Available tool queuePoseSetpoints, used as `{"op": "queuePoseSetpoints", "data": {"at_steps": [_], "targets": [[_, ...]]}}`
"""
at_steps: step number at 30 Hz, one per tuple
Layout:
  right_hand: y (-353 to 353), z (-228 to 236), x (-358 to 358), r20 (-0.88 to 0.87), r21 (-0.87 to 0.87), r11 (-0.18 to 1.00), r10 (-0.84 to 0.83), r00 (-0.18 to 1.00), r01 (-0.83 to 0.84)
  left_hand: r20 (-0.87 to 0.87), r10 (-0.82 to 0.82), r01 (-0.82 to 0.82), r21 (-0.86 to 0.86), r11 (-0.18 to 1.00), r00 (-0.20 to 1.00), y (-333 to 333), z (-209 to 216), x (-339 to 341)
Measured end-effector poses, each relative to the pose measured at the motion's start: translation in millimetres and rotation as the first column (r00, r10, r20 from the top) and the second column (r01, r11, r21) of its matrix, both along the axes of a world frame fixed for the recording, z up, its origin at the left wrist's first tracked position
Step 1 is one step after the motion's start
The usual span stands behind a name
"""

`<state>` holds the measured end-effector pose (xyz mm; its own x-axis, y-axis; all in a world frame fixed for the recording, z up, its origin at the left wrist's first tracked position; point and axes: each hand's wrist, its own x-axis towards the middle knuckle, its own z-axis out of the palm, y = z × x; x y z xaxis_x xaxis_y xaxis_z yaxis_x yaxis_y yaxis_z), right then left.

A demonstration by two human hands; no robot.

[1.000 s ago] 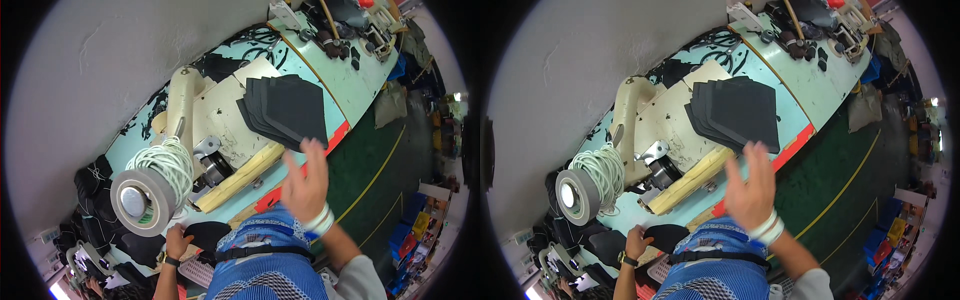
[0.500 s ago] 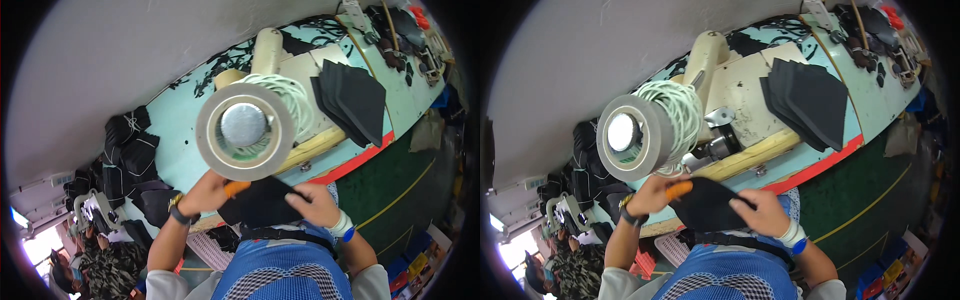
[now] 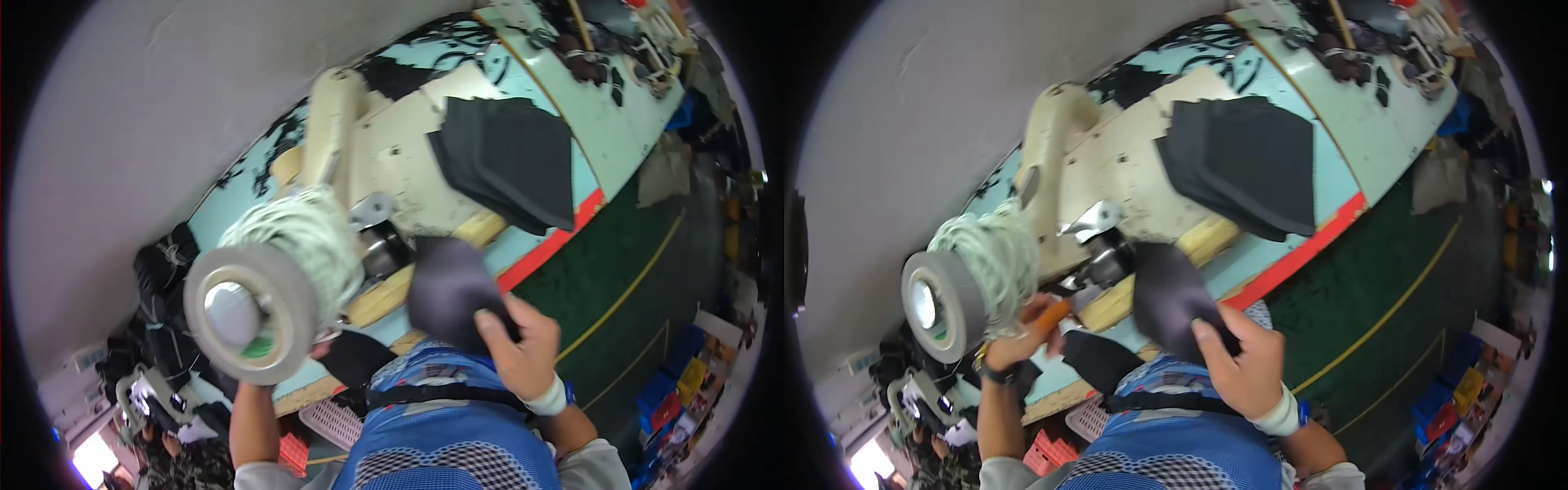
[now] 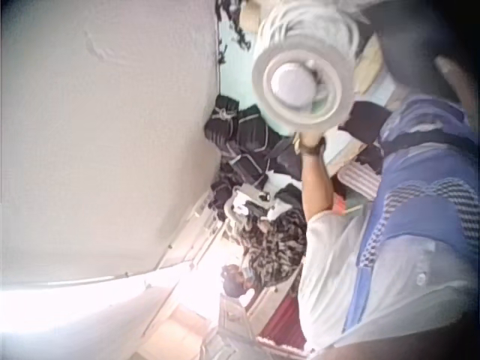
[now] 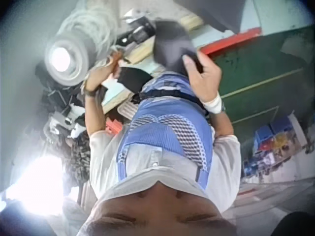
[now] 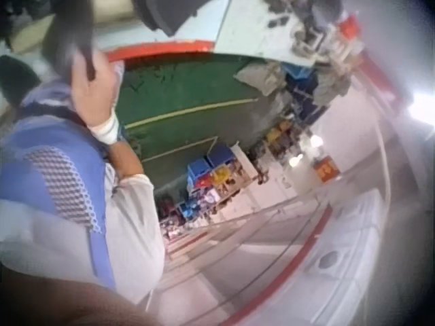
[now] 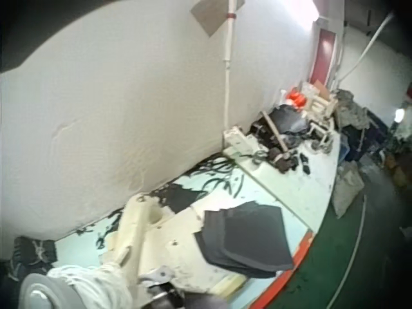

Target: The person picks up black fabric pieces and feeds them one by one through a skiving machine to skive their edges.

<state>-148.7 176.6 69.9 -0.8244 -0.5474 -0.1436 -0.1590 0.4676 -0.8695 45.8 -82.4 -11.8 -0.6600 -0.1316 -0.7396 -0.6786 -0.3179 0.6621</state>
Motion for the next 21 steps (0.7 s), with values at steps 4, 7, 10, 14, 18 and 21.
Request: {"op": "queuePoseSetpoints", "data": {"at_steps": [4, 7, 10, 14, 18, 21], "targets": [[-16, 14, -70, -0.762, 0.060, 0.995, -0.003, 0.647, 0.075, 0.012, -0.296, 0.223, -0.687, 0.692, 0.955, 15, -37, 58], [-21, -19, -62, -0.737, 0.496, 0.866, 0.382, 0.557, 0.062, 0.434, -0.316, 0.520, -0.808, 0.278, 0.844, 50, -105, 112], [-6, -41, 10, -0.601, 0.171, 0.912, 0.396, 0.694, -0.373, 0.458, -0.225, 0.509, -0.742, 0.436, 0.860, 53, -68, 103], [-16, -59, 52, -0.143, -0.025, 0.767, 0.632, 0.762, -0.641, -0.139, -0.427, 0.346, -0.391, 0.853, 0.894, 36, 6, 69], [-12, -43, 31, 0.202, -0.053, 0.706, 0.700, 0.685, -0.706, -0.315, -0.117, 0.025, -0.282, 0.959, 0.942, 46, 50, 5], [-11, -52, 20, 0.594, -0.113, 0.966, 0.255, 0.763, -0.234, -0.191, 0.029, -0.035, -0.028, 0.999, 0.981, 31, 29, -11]]}}
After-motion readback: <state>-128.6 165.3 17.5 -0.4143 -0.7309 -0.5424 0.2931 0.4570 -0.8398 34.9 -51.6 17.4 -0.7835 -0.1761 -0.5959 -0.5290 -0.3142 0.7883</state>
